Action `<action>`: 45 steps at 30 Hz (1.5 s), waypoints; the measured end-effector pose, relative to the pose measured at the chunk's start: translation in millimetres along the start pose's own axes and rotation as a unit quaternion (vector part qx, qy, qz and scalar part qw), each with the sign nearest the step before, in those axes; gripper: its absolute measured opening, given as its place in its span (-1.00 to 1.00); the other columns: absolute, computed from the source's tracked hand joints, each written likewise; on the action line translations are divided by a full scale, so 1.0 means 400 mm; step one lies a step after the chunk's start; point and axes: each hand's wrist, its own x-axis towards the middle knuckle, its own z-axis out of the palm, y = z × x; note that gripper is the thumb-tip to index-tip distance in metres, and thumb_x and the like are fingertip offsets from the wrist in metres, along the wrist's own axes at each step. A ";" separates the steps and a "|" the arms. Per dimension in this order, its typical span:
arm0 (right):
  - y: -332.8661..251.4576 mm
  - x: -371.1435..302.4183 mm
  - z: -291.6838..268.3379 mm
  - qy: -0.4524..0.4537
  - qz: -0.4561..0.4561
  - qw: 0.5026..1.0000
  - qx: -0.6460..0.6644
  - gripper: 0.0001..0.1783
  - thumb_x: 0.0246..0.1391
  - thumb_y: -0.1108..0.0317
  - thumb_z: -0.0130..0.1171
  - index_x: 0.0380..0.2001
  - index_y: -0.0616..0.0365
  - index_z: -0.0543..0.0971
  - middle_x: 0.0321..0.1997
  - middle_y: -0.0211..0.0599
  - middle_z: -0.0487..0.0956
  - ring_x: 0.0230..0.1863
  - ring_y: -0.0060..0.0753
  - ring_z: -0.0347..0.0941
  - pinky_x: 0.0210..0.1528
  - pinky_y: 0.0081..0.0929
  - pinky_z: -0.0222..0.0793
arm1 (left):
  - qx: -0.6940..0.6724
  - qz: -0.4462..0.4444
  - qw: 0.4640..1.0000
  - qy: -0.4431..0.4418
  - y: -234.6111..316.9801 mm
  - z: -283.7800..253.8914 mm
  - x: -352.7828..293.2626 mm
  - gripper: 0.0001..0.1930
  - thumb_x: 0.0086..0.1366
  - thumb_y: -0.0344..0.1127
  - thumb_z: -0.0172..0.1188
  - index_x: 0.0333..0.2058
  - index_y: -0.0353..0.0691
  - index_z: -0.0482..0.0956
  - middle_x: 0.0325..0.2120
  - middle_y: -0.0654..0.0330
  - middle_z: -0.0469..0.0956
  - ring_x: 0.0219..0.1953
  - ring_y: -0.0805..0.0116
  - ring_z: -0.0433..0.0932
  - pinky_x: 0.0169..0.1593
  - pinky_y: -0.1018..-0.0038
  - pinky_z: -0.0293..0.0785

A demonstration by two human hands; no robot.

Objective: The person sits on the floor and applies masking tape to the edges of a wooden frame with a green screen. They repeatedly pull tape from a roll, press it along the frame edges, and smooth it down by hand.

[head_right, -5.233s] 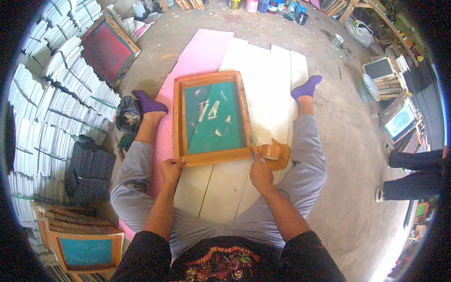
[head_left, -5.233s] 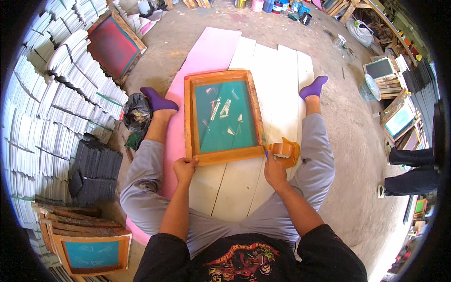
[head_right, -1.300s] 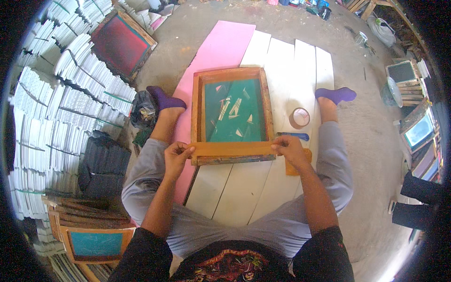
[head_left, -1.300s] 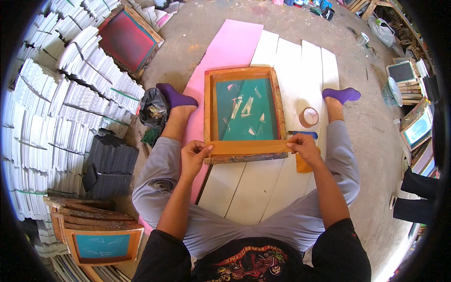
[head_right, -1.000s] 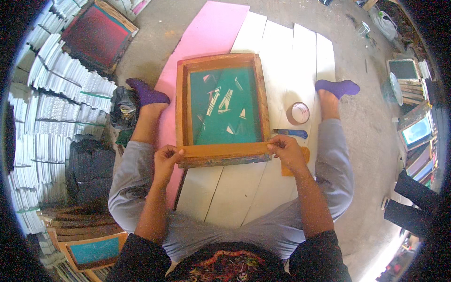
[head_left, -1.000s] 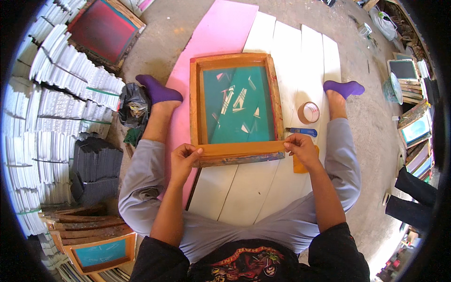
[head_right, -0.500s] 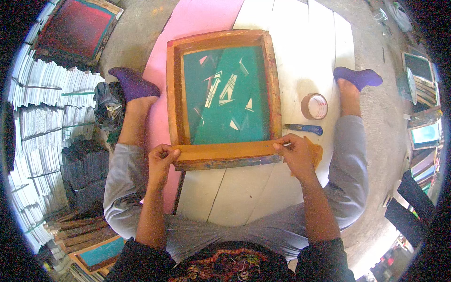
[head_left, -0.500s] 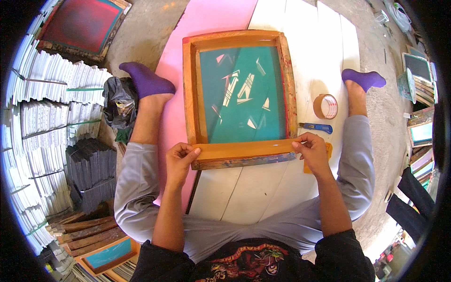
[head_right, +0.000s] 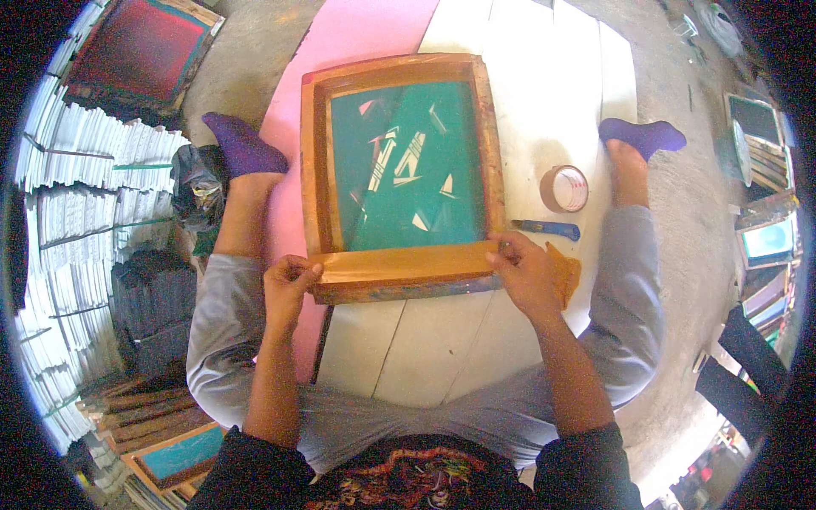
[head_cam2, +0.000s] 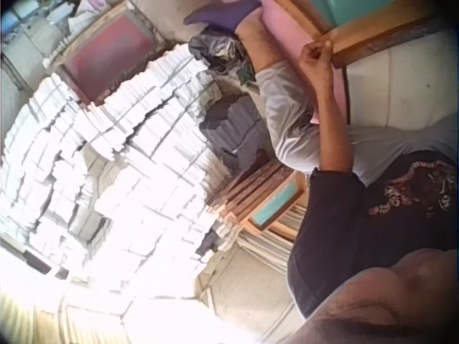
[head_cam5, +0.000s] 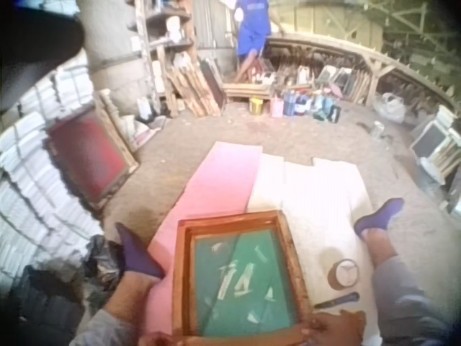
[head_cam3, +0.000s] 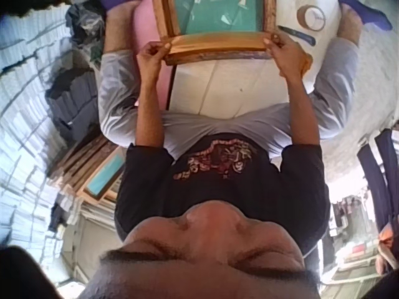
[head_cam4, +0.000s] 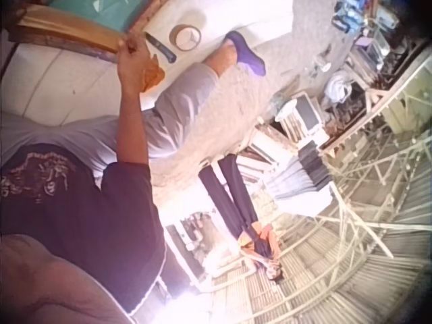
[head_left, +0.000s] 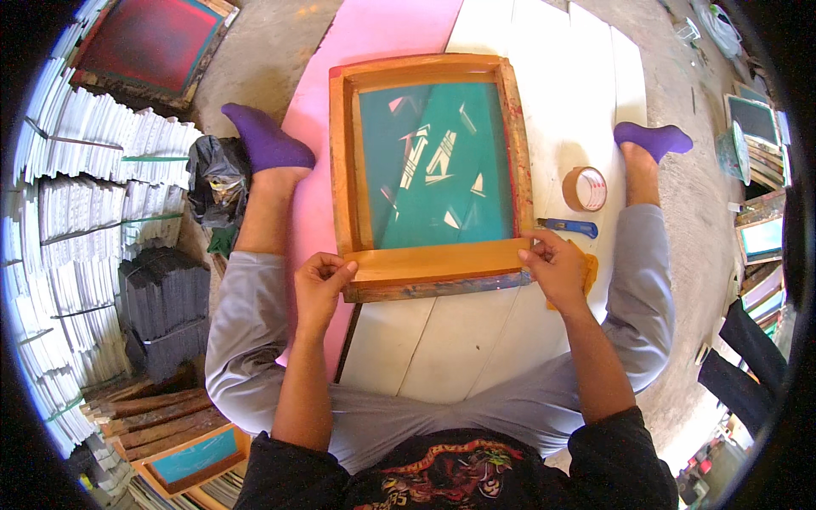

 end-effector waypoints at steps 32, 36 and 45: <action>-0.018 -0.022 -0.008 -0.053 -0.049 0.967 -0.246 -0.79 0.14 0.33 0.34 -0.18 0.18 0.75 -0.25 -0.06 0.72 -0.24 -0.10 0.66 -0.14 -0.30 0.50 | 0.338 0.104 0.932 -0.078 0.022 -0.004 -0.025 -0.81 0.20 -0.33 0.43 -0.26 -0.31 0.77 -0.38 0.02 0.72 -0.34 0.24 0.70 -0.22 0.37 0.60; -0.027 -0.024 -0.007 -0.061 -0.027 0.964 -0.257 -0.78 0.15 0.31 0.34 -0.17 0.14 0.76 -0.25 -0.06 0.72 -0.22 -0.08 0.66 -0.10 -0.28 0.50 | 0.331 0.092 0.935 -0.083 0.012 -0.003 -0.027 -0.81 0.22 -0.32 0.41 -0.26 -0.32 0.77 -0.39 -0.02 0.71 -0.35 0.19 0.70 -0.22 0.35 0.59; -0.033 -0.023 -0.007 -0.081 -0.012 0.956 -0.282 -0.79 0.15 0.31 0.33 -0.19 0.13 0.76 -0.22 -0.06 0.72 -0.18 -0.06 0.67 -0.08 -0.27 0.51 | 0.371 0.086 0.919 -0.105 -0.002 -0.003 -0.027 -0.81 0.22 -0.30 0.38 -0.27 -0.31 0.77 -0.45 -0.05 0.66 -0.38 0.11 0.67 -0.24 0.27 0.55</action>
